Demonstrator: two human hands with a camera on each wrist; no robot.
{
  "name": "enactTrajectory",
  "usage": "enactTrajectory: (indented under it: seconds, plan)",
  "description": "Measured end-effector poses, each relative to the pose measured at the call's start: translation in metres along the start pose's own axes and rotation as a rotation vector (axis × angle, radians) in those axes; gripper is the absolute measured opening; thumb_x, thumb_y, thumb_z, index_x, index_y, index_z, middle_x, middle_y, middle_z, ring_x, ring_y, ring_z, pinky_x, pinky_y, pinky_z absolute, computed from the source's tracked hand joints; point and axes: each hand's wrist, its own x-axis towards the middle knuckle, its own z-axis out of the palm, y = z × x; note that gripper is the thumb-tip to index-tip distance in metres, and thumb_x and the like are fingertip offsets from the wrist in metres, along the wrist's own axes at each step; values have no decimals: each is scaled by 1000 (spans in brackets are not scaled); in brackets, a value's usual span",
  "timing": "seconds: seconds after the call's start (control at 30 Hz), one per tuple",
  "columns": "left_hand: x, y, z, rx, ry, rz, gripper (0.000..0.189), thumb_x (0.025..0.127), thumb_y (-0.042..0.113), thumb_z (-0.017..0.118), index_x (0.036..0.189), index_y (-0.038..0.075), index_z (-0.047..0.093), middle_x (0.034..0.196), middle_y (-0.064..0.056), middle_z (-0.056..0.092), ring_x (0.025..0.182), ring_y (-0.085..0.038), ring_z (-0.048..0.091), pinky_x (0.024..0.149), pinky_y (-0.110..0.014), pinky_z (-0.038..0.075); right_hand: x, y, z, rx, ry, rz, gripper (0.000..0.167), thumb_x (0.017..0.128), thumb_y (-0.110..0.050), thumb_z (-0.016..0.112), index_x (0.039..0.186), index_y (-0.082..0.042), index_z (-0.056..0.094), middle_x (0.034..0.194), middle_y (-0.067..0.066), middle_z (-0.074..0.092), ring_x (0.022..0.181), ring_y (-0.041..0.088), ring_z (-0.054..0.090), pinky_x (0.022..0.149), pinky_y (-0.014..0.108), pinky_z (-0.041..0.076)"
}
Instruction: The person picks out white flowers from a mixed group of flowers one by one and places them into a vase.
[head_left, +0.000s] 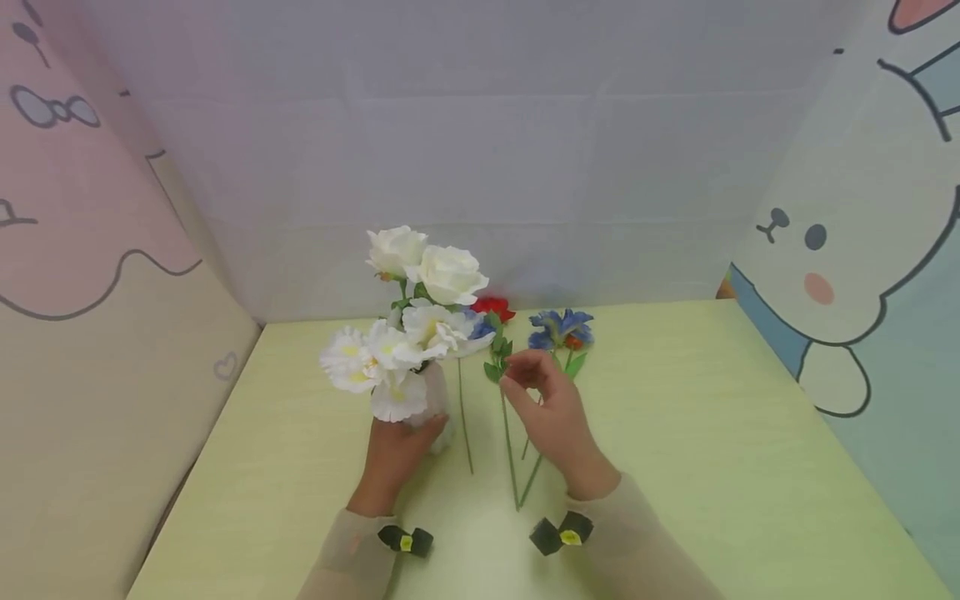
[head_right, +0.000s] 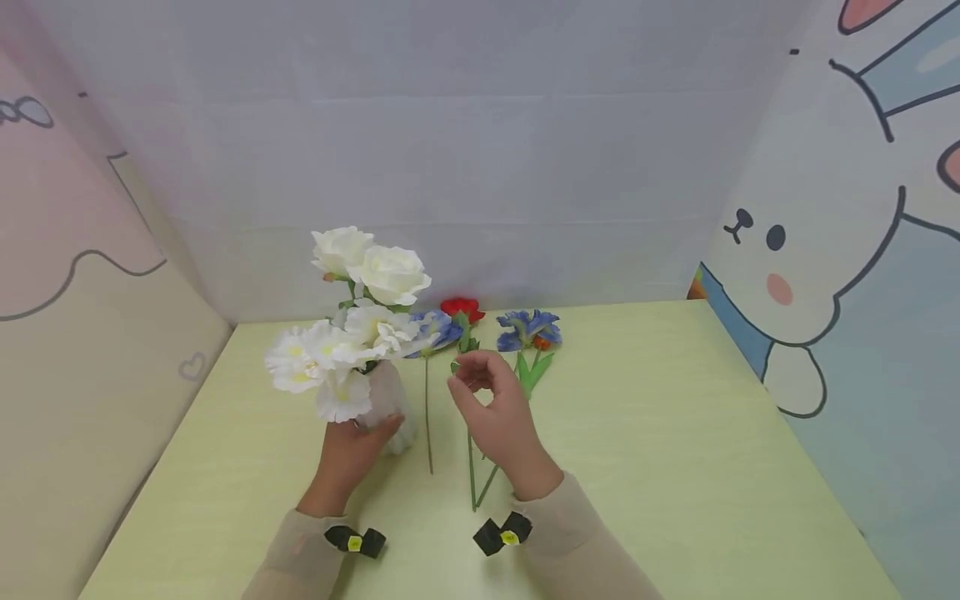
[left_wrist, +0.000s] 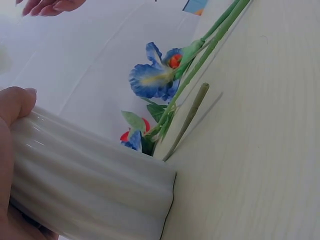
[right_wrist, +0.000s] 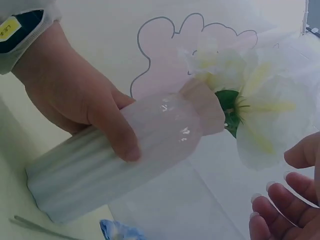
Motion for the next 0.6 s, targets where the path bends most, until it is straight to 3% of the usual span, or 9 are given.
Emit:
enactTrajectory:
  seconds: [0.2, 0.37, 0.6]
  plan:
    - [1, -1, 3, -15, 11, -13, 73, 83, 17, 86, 144, 9, 46, 136, -10, 52, 121, -26, 52, 103, -51, 41, -7, 10, -27, -248, -23, -92, 31, 96, -9, 71, 126, -4, 62, 116, 7, 66, 102, 23, 62, 92, 42, 51]
    - [2, 0, 6, -4, 19, -10, 78, 84, 18, 86, 147, 8, 42, 140, -11, 46, 122, -28, 50, 104, -51, 39, -14, 23, -48, -460, -24, -102, 38, 96, -15, 72, 131, -6, 61, 125, 6, 63, 112, 26, 59, 96, 49, 48]
    - [6, 2, 7, 43, 24, -24, 81, 83, 21, 87, 148, 8, 40, 142, -12, 45, 124, -30, 50, 105, -51, 39, -24, 30, -69, -613, -4, -145, 48, 94, -15, 73, 137, 0, 57, 134, 14, 60, 126, 33, 55, 105, 53, 42]
